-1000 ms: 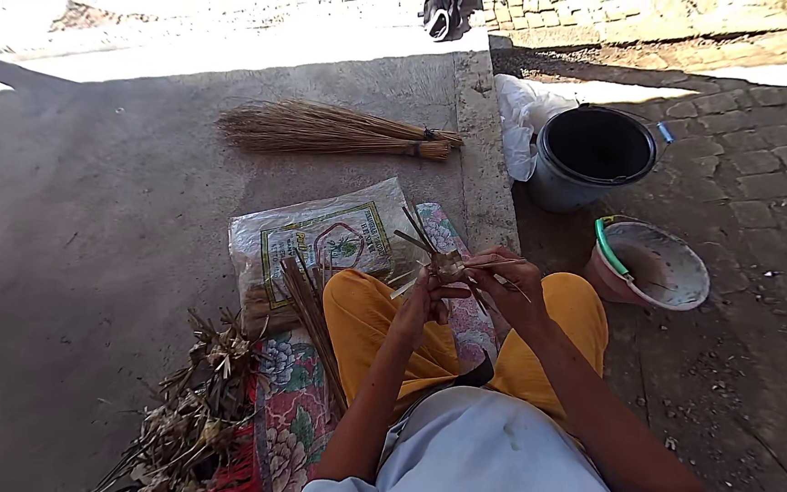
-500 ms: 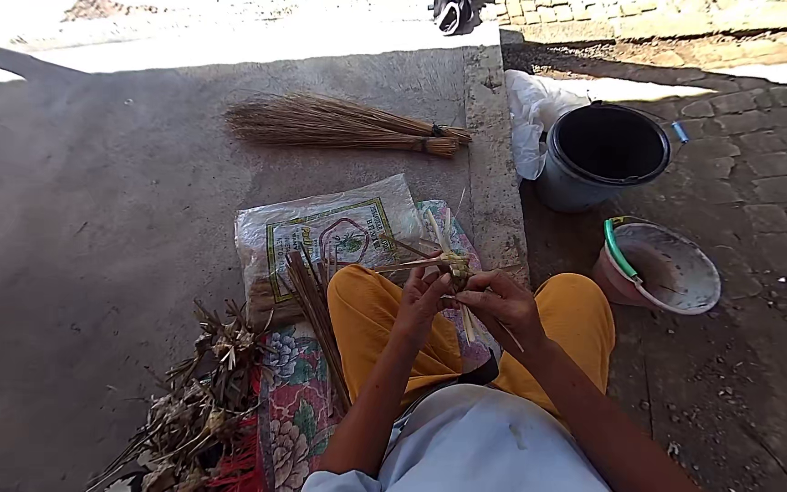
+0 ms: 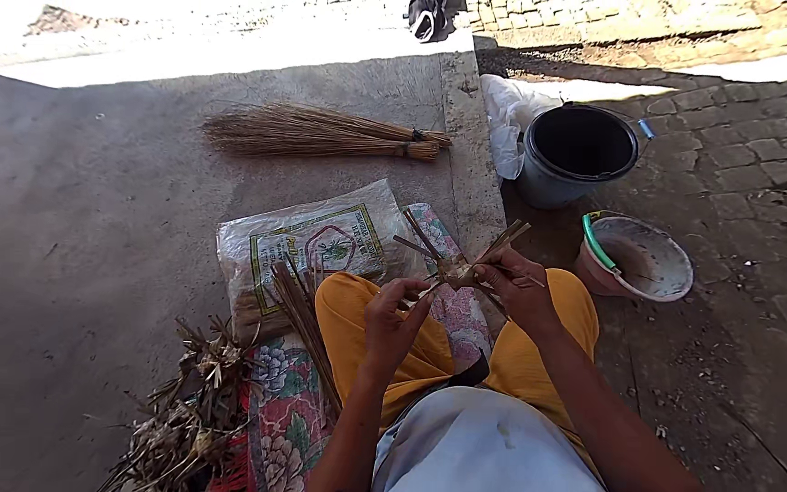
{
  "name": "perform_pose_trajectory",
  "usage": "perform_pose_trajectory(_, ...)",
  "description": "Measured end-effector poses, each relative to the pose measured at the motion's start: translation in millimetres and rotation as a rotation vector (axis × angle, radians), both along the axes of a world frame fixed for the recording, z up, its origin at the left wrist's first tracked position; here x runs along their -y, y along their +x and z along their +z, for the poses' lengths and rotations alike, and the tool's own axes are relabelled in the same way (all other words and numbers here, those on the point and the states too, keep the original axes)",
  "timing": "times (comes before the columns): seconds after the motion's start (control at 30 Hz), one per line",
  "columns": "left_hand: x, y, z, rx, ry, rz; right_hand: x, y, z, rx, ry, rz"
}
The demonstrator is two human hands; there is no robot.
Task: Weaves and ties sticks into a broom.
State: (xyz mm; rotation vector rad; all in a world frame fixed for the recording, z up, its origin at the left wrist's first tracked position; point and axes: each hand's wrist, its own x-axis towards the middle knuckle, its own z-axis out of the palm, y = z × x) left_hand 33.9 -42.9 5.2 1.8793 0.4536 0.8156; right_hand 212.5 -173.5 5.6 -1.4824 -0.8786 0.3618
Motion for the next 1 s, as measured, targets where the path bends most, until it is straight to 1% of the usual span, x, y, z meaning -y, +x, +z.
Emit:
perform_pose_trajectory(0.07,-2.7,3.6,-0.8,-0.085,0.101,-0.035,0.4,-0.8,1.5,-0.014,-0.033,0.05)
perform_pose_trajectory(0.1,-3.4,7.4,-3.4,-0.109,0.108,-0.084,0.4,-1.2,3.2,-0.044,-0.056,0.09)
perform_pose_trajectory(0.17,-3.0,18.1,-12.2,-0.105,0.039,-0.204,-0.7,-1.9,6.3,-0.143,-0.095,0.185)
perform_pose_trajectory(0.23,0.2,28.0,-20.8,-0.027,-0.158,-0.294,-3.1,-3.7,6.5,-0.234,-0.101,0.231)
perform_pose_trajectory(0.3,6.6,32.8,-22.1,0.046,-0.406,-0.303,-4.3,-5.6,6.2,-0.305,-0.093,0.202)
perform_pose_trajectory(0.33,10.2,34.1,-21.9,0.071,-0.498,-0.286,-4.2,-6.1,5.2,-0.333,-0.085,0.18)
perform_pose_trajectory(0.4,15.1,35.6,-24.0,0.109,-0.614,-0.26,-3.5,-5.7,2.3,-0.354,-0.073,0.168)
perform_pose_trajectory(0.43,16.3,36.1,-25.8,0.117,-0.638,-0.252,-3.7,-5.5,1.4,-0.345,-0.075,0.175)
perform_pose_trajectory(0.6,18.3,37.9,-30.6,0.129,-0.634,-0.237,-6.7,-7.5,0.8,-0.239,-0.107,0.152)
perform_pose_trajectory(0.8,19.6,42.0,-31.8,0.177,-0.602,-0.243,-9.5,-10.3,-1.7,-0.278,-0.06,0.117)
perform_pose_trajectory(0.93,23.7,44.5,-28.6,0.168,-0.686,-0.157,-11.2,-12.9,-9.4,-0.156,0.004,0.07)
perform_pose_trajectory(1.0,24.6,44.8,-28.1,0.164,-0.723,-0.151,-12.7,-13.8,-14.4,-0.101,0.03,0.044)
